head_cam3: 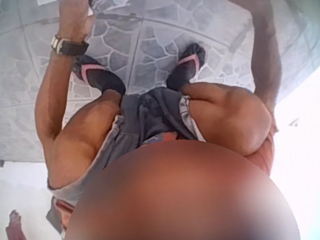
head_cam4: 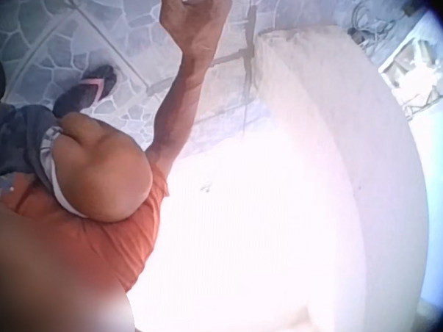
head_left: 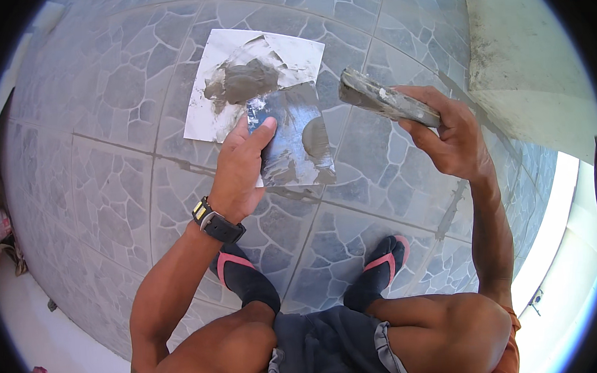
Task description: Apply grout or cement to the gaps between floor tiles using putty knives.
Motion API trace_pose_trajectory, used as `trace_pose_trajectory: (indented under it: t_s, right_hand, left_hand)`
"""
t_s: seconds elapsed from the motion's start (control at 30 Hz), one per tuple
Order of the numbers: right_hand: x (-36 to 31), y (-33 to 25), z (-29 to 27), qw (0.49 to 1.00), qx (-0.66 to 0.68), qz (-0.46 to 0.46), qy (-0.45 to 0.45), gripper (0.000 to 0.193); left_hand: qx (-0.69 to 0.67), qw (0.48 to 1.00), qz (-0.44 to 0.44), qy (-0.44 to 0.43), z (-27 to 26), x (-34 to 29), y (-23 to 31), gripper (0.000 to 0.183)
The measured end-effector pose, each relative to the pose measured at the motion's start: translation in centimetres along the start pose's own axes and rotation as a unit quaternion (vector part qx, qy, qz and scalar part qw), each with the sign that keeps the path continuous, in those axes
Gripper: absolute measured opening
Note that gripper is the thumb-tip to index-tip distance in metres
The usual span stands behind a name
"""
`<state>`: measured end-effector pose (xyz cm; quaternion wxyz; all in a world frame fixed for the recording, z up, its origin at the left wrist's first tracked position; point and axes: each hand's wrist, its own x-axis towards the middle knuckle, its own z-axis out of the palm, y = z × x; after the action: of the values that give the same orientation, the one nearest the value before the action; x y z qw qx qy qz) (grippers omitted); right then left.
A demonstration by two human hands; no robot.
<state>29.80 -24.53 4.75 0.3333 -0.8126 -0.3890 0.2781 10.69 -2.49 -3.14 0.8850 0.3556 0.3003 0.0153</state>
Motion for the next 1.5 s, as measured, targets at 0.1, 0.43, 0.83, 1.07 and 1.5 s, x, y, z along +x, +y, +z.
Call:
trace_pose_trajectory:
  t_s: [0.1, 0.43, 0.83, 1.07, 1.5]
  right_hand:
    - [0.3, -1.0, 0.9, 0.970, -0.093, -0.226, -0.017, 0.054]
    - [1.0, -3.1, 2.2, 0.904, -0.234, -0.343, -0.103, 0.053]
    - [0.6, 8.3, -6.9, 0.969, -0.169, 0.175, 0.047, 0.033]
    - [2.7, 17.6, -8.7, 0.914, -0.384, 0.087, 0.098, 0.026]
    - [2.3, 19.5, -6.3, 0.887, -0.440, 0.117, 0.074, 0.023]
  left_hand:
    - [0.025, 0.999, 0.019, -0.015, 0.3, 0.1, 0.4, 0.037]
    - [0.072, 0.996, 0.046, -0.016, 0.6, -0.1, 1.2, 0.035]
    - [0.082, 0.995, 0.030, 0.045, -2.3, -1.6, 2.1, 0.035]
    - [0.119, 0.988, -0.011, 0.098, -3.3, -3.5, 0.8, 0.037]
    - [0.081, 0.991, -0.063, 0.087, -3.4, -3.7, 0.3, 0.036]
